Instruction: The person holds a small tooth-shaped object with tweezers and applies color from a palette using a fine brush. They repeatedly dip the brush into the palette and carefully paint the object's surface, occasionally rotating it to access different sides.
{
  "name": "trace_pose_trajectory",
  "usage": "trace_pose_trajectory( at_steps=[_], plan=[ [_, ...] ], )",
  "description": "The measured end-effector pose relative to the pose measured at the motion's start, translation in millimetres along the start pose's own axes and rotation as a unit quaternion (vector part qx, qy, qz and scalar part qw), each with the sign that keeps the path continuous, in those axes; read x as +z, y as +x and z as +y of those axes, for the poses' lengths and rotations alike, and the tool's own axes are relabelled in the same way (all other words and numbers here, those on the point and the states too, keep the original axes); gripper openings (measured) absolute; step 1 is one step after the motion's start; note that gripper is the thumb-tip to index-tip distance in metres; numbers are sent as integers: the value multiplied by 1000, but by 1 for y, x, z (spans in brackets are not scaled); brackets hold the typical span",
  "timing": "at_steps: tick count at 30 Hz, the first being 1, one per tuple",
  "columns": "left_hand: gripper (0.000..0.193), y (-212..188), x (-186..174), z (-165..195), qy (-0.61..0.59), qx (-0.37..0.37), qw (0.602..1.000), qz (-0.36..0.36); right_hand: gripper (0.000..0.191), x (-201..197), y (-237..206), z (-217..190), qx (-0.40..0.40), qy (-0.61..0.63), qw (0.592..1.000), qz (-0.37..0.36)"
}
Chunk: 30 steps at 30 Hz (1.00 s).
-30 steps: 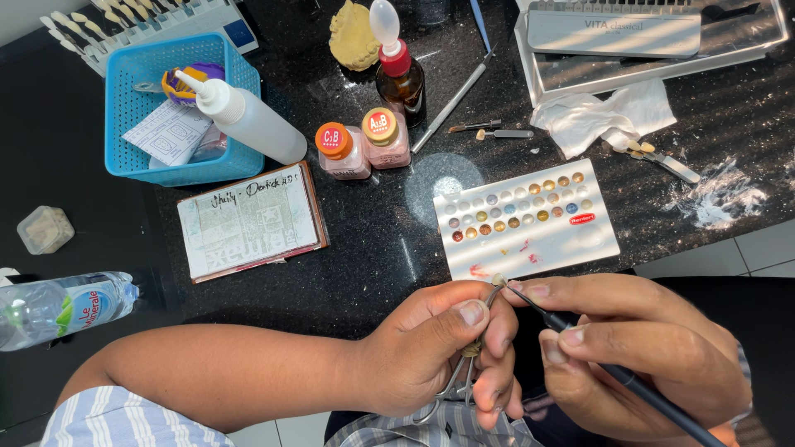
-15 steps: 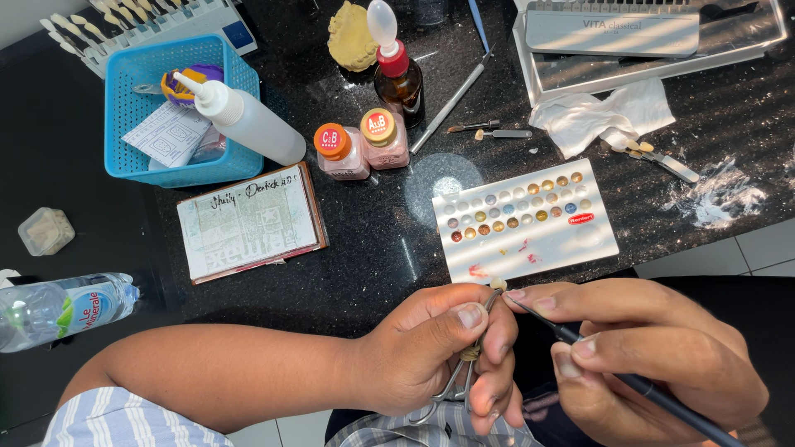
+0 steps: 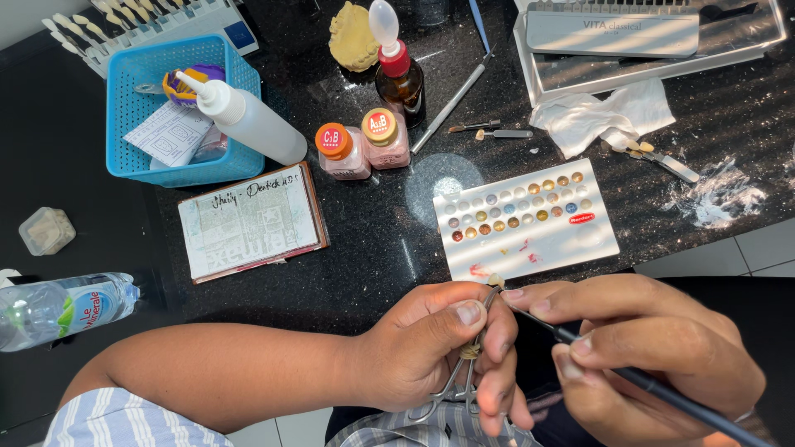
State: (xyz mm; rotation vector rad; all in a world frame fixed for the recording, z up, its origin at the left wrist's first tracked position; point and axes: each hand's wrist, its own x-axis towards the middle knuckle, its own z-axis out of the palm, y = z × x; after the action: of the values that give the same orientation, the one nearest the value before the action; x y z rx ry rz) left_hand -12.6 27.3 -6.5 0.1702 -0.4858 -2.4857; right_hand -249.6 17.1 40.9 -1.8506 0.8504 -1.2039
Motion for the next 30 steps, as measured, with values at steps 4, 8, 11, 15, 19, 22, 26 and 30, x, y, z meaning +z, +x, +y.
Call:
trace_pose_trajectory(
  at_steps=[4,8,11,15,19,22,26,30],
  plan=[
    [44,3,2,7,18,3,1000,-16,17,-2,-4,7,5,105,994,23],
    [45,7,2,14,91,-5,996,-11,18,-3,-9,12,13,153,987,46],
    [46,9,2,15,91,-2,996,-11,18,-3,-11,11,12,130,990,46],
    [47,11,0,10,108,2,994,22,18,2,-8,10,-27,83,995,51],
    [50,9,-3,11,163,4,986,17,22,5,-5,1,-19,27,998,45],
    [52,9,-2,11,176,14,984,6,23,10,-5,-7,-4,13,998,69],
    [52,9,0,12,209,8,978,9,23,11,-1,-10,-8,-20,997,79],
    [52,9,1,13,243,-4,970,12,21,6,3,-10,-17,-69,996,63]
  ],
)
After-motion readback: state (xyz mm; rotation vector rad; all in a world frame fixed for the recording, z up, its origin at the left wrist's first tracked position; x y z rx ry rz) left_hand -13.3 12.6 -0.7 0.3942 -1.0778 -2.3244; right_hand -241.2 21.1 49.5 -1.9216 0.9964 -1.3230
